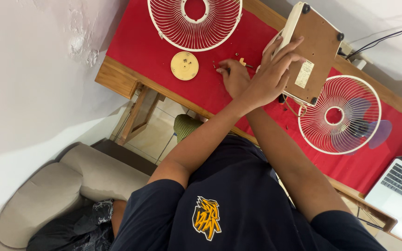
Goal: The person disassembles a small electric fan by removing screws from the base and casing using a screwdriver. They separate the fan housing, remove the motor assembly, and detach the control knob, leaving the components on the table.
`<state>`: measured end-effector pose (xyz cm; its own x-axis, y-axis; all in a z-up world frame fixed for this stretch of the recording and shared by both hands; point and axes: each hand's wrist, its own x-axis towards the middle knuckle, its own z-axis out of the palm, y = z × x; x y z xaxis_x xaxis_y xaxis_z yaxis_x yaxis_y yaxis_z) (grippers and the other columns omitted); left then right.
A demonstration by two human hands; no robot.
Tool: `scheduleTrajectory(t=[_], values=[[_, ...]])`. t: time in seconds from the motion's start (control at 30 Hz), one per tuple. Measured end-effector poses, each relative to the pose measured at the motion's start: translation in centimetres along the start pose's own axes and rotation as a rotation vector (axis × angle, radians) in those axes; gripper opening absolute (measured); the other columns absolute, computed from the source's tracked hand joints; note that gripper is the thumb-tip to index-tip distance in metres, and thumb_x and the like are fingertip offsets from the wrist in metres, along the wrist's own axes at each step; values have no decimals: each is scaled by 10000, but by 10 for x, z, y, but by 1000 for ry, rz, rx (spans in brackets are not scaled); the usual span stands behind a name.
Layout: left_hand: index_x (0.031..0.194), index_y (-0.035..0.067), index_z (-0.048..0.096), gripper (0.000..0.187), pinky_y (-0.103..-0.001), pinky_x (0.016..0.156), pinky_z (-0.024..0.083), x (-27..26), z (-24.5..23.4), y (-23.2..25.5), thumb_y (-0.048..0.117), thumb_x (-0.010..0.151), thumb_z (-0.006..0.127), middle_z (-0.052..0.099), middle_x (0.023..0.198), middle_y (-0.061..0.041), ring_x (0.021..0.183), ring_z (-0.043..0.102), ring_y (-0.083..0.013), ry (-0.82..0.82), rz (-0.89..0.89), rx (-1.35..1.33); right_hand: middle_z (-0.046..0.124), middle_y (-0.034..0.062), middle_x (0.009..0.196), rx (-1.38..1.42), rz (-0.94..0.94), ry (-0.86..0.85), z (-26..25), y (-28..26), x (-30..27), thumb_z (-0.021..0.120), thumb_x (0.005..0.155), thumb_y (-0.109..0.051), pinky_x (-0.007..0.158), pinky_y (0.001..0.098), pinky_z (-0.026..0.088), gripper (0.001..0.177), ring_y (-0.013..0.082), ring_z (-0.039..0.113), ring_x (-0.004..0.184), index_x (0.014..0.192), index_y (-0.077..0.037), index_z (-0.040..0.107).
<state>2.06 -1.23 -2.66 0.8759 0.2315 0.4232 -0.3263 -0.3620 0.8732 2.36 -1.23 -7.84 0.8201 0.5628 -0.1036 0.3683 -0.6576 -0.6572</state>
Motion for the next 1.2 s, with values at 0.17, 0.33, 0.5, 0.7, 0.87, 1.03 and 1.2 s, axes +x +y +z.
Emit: scheduleTrajectory(t=[0.17, 0.33, 0.5, 0.7, 0.87, 1.03, 1.2], values=[[1296, 185, 581, 381, -518, 1359, 240, 3, -1, 0, -24, 979, 560, 301, 1692, 26, 1624, 160, -393, -3, 14, 3, 706, 120, 1131, -71, 20, -36, -8, -12, -3, 658, 995, -201, 866, 420, 540, 173, 298, 686, 1010, 1071, -52, 704], [1292, 177, 585, 379, -520, 1360, 229, 3, -2, 1, -32, 977, 553, 302, 1696, 20, 1630, 148, -386, -4, 6, -3, 710, 112, 1102, -33, 67, -80, -10, -8, 0, 667, 991, -209, 843, 412, 543, 179, 286, 696, 978, 1053, -45, 703], [1301, 176, 581, 374, -514, 1347, 232, 2, -5, 4, -31, 992, 548, 300, 1696, 6, 1631, 127, -397, -42, -16, -13, 717, 111, 1071, 8, -12, -99, -1, 14, -16, 692, 958, -160, 824, 388, 550, 134, 268, 700, 941, 1021, -46, 721], [1311, 185, 574, 386, -523, 1349, 245, 1, -4, 5, -27, 989, 549, 287, 1700, 22, 1635, 120, -387, -34, -17, -19, 719, 118, 1075, 65, -65, -85, 6, 44, -27, 733, 937, -157, 825, 362, 557, 202, 251, 707, 909, 1109, -53, 732], [1314, 190, 564, 395, -521, 1322, 277, 1, -1, 4, -16, 976, 554, 278, 1702, 22, 1632, 131, -383, -52, -56, -44, 731, 119, 1128, 29, -179, 120, -11, 58, -27, 754, 962, -162, 915, 372, 540, 221, 257, 702, 1002, 1140, -33, 736], [1320, 197, 565, 403, -537, 1352, 246, 0, 3, 4, -18, 979, 560, 282, 1703, 41, 1640, 140, -363, 4, -5, 7, 697, 129, 1165, -35, -186, 78, -18, 45, -19, 723, 991, -153, 920, 370, 529, 213, 276, 682, 1032, 1174, -44, 733], [1305, 184, 574, 399, -518, 1338, 264, 0, 2, 5, -29, 968, 557, 306, 1694, 31, 1634, 145, -379, -13, -33, -24, 681, 126, 1153, -99, -134, 10, -14, 26, -8, 695, 985, -141, 893, 387, 530, 154, 294, 679, 984, 1104, -51, 729]])
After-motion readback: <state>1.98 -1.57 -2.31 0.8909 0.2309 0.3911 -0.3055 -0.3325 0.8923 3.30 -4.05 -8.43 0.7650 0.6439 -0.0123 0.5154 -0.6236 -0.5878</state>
